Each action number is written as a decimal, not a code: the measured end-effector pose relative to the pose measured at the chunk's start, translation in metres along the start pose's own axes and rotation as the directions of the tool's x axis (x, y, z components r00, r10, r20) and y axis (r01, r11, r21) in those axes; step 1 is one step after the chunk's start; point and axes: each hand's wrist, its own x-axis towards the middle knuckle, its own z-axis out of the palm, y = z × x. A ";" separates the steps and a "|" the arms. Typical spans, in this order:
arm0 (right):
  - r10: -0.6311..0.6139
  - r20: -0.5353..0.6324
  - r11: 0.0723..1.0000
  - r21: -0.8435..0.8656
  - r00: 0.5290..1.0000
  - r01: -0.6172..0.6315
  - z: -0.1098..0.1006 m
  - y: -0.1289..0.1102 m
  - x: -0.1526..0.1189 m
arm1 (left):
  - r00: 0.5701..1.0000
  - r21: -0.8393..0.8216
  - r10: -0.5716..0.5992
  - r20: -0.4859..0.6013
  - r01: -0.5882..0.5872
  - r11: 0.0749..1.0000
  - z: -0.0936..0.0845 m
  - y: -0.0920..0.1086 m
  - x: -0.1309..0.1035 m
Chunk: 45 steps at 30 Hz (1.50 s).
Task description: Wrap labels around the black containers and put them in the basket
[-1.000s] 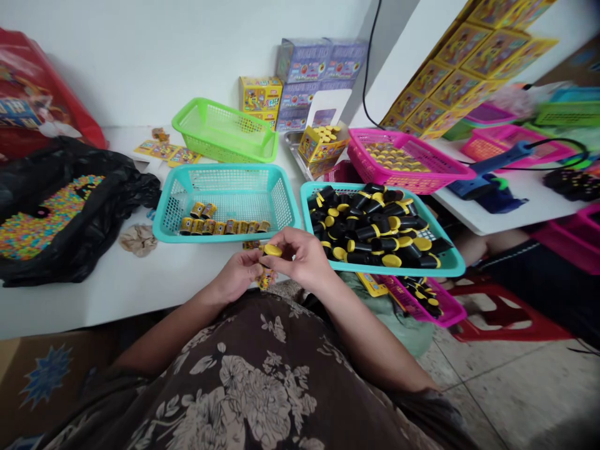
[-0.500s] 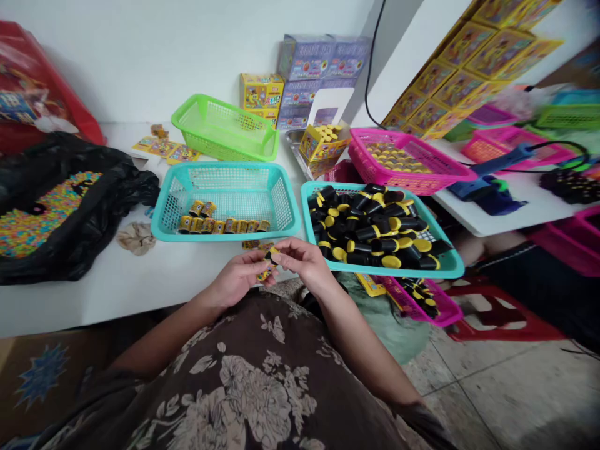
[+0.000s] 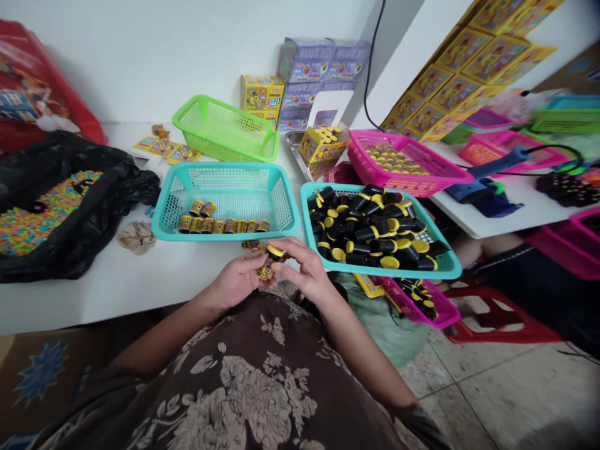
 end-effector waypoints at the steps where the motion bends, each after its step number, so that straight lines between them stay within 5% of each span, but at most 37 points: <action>1: -0.021 0.003 0.999 -0.030 1.000 0.022 0.003 -0.001 -0.001 | 1.000 -0.006 0.018 0.010 -0.017 1.000 0.001 0.000 0.000; 13: -0.215 -0.092 0.968 -0.153 0.972 0.199 0.012 -0.005 -0.005 | 0.999 -0.011 0.039 -0.026 -0.039 0.999 0.001 -0.003 0.002; 16: -0.311 -0.178 0.921 -0.299 0.934 0.250 0.016 -0.005 -0.007 | 0.998 -0.030 -0.006 -0.065 0.004 1.000 0.002 -0.001 0.003; 19: -0.448 -0.116 0.829 -0.427 0.887 0.362 0.019 -0.007 -0.010 | 0.995 -0.054 -0.006 -0.098 0.001 0.999 0.006 0.001 0.005; 26: -0.327 -0.170 0.879 -0.416 0.930 0.233 0.020 -0.006 -0.017 | 0.979 -0.037 0.137 -0.150 -0.144 0.989 0.019 0.008 0.005; 33: -0.477 -0.090 0.694 -0.649 0.874 0.312 0.023 0.008 -0.022 | 0.978 -0.139 0.058 -0.202 -0.087 0.986 0.021 0.003 0.011; 39: -0.371 -0.281 0.833 -0.522 0.885 0.183 0.021 0.005 -0.023 | 0.970 -0.137 0.022 -0.242 -0.057 0.989 0.020 0.003 0.011; 45: -0.401 -0.238 0.809 -0.545 0.885 0.220 0.022 0.009 -0.021 | 0.972 -0.156 0.029 -0.235 -0.067 0.986 0.024 0.006 0.011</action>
